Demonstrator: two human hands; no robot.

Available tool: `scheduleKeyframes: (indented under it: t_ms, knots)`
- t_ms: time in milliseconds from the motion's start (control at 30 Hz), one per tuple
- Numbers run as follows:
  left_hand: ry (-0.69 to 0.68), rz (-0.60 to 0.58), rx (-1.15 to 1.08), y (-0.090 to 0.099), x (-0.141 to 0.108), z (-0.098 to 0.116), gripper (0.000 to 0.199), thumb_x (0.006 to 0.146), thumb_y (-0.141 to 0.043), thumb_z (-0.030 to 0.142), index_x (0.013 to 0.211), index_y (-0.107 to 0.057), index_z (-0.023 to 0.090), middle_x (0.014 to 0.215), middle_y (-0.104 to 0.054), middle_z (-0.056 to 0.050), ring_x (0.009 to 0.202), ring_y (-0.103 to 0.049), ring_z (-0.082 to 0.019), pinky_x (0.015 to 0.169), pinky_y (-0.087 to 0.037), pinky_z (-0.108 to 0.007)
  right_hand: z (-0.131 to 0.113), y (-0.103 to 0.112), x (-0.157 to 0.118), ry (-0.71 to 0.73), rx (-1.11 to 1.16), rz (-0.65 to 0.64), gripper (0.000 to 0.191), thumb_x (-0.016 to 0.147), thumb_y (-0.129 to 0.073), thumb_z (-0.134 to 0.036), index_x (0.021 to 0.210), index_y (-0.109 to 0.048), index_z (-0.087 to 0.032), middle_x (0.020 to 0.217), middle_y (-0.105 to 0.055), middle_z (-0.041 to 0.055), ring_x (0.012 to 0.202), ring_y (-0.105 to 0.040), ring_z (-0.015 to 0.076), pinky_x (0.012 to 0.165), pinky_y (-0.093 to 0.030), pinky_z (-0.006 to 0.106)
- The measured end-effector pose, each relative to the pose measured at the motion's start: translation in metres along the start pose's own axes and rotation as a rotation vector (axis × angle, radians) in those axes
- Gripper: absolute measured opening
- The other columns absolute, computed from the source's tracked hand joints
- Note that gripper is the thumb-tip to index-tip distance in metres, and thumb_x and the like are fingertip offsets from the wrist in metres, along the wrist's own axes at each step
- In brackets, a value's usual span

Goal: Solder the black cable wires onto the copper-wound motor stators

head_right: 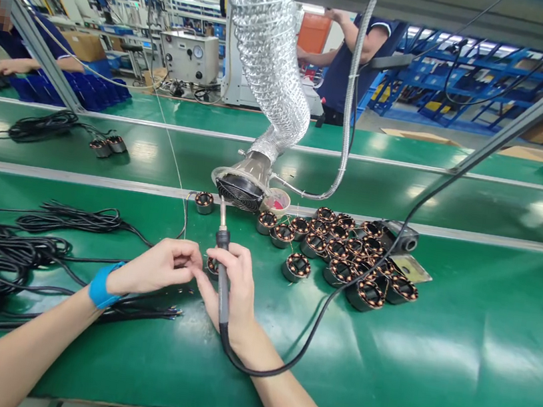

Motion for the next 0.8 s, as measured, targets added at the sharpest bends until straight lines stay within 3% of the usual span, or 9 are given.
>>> scheduleKeyframes:
  t_ms: [133,367,533,800]
  knots:
    - [-0.132,-0.018,0.180,-0.008,-0.003,0.012,0.015,0.081,-0.055,0.018,0.067,-0.052,0.017,0.067,-0.051,0.003,0.062,-0.043,-0.010,0.059,-0.034,-0.022,-0.005,0.001,-0.002,0.048,0.029,0.013,0.032,0.087,-0.062,-0.011,0.112,-0.058,-0.031,0.101,-0.059,0.0047,0.101,-0.061,0.0209,0.091,-0.054,0.041]
    - [-0.157,-0.034,0.166,-0.001,-0.002,0.018,0.021,0.090,-0.056,0.030,0.074,-0.061,0.017,0.078,-0.058,-0.002,0.080,-0.053,-0.015,0.074,-0.040,-0.025,0.013,0.000,0.000,-0.102,0.130,0.021,0.032,0.085,-0.066,-0.014,0.111,-0.058,-0.030,0.092,-0.062,0.0024,0.099,-0.063,0.0211,0.092,-0.053,0.040]
    - [-0.081,-0.076,0.065,0.000,0.001,0.011,0.024,0.090,-0.058,0.036,0.077,-0.061,0.016,0.080,-0.058,-0.001,0.077,-0.051,-0.014,0.073,-0.040,-0.025,0.020,-0.005,0.001,-0.202,0.271,-0.023,0.028,0.084,-0.067,-0.014,0.108,-0.060,-0.027,0.107,-0.055,0.0027,0.080,-0.068,0.0132,0.081,-0.058,0.030]
    - [0.129,-0.095,-0.193,-0.005,0.000,-0.013,0.028,0.086,-0.061,0.042,0.081,-0.059,0.014,0.070,-0.054,0.002,0.062,-0.046,-0.011,0.058,-0.036,-0.022,0.004,-0.002,-0.004,-0.009,0.052,0.001,0.027,0.088,-0.060,-0.010,0.108,-0.062,-0.027,0.099,-0.060,0.0044,0.097,-0.063,0.0182,0.087,-0.054,0.035]
Point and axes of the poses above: each hand's wrist, its own x-axis towards the middle knuckle, its own y-axis out of the back of the hand, z = x × y, the point moved 10 cm from there along x, towards the middle knuckle
